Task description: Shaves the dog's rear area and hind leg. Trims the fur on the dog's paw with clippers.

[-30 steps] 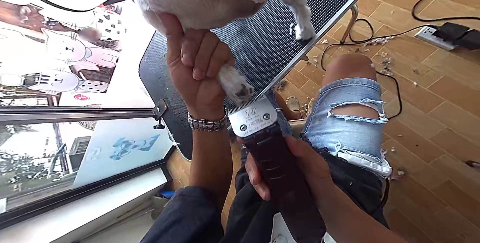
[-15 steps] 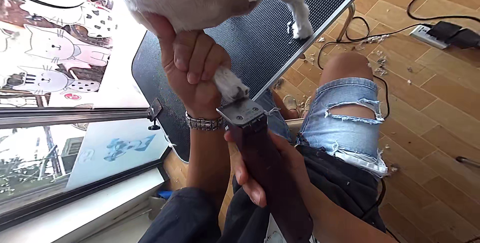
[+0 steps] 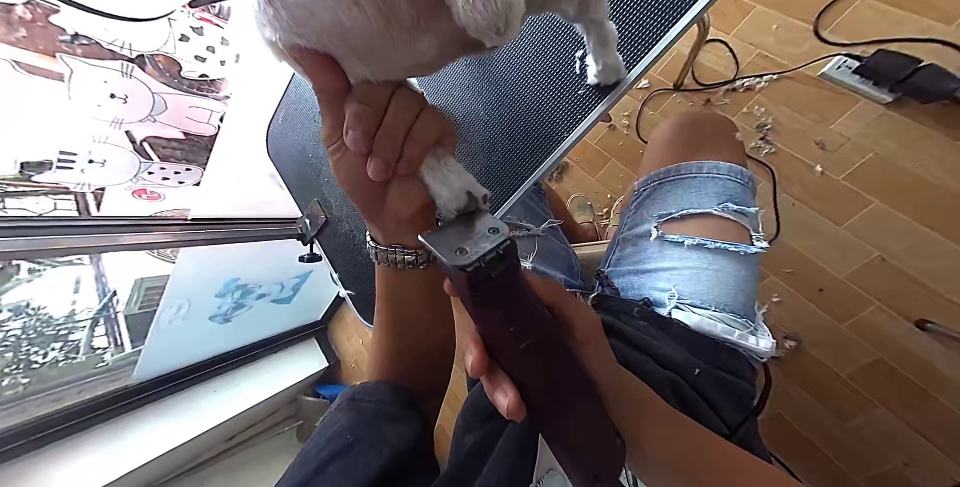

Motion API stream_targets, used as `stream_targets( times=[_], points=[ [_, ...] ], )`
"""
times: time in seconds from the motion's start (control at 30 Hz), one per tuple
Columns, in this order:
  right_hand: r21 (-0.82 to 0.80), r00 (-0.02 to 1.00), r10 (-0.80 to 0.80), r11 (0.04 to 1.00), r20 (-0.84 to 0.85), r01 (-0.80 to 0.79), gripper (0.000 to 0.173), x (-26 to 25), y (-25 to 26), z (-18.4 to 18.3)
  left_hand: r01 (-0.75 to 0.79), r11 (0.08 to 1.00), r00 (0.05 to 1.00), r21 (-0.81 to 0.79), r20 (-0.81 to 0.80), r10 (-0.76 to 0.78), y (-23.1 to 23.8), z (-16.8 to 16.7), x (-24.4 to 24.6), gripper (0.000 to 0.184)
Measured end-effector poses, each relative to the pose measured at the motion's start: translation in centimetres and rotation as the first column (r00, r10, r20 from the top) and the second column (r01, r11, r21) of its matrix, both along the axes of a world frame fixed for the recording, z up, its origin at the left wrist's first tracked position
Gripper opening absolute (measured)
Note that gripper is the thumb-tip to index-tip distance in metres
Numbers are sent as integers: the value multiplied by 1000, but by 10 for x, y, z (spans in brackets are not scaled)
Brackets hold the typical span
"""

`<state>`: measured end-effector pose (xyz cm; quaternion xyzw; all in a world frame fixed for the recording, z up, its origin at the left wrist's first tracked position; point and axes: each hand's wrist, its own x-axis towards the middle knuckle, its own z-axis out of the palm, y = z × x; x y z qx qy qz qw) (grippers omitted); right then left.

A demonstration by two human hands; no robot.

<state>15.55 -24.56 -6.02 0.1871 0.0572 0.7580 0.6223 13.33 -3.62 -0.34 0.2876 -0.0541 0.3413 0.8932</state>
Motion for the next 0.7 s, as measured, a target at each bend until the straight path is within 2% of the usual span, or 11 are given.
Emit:
stream_targets(
  times=[0.17, 0.2, 0.27, 0.33, 0.43, 0.63, 0.7],
  points=[
    [11, 999, 43, 999, 22, -43, 48, 7, 2, 0, 68, 998, 998, -20, -4, -68, 3, 1, -7, 81],
    [3, 997, 53, 999, 56, -53, 48, 9, 2, -1, 67, 997, 998, -33, -17, -68, 3, 3, -8, 81],
    [-35, 971, 73, 997, 229, -66, 43, 17, -3, -4, 57, 997, 997, -59, -42, -60, 3, 5, -12, 78],
    [-78, 879, 60, 997, 473, -27, 38, 32, -9, -6, 76, 993, 993, -86, -78, -83, 4, 10, -16, 72],
    [-50, 665, 0, 997, 747, 57, 34, 55, -10, -8, 114, 987, 984, -109, -128, -127, 5, 14, -22, 67],
    [36, 476, -21, 999, 879, -22, 37, 90, 10, 3, 154, 979, 972, -136, -157, -175, 4, 22, -25, 61],
    [33, 451, -1, 997, 893, -63, 37, 98, 11, 5, 159, 974, 966, -161, -177, -187, 4, 25, -24, 58]
  ],
)
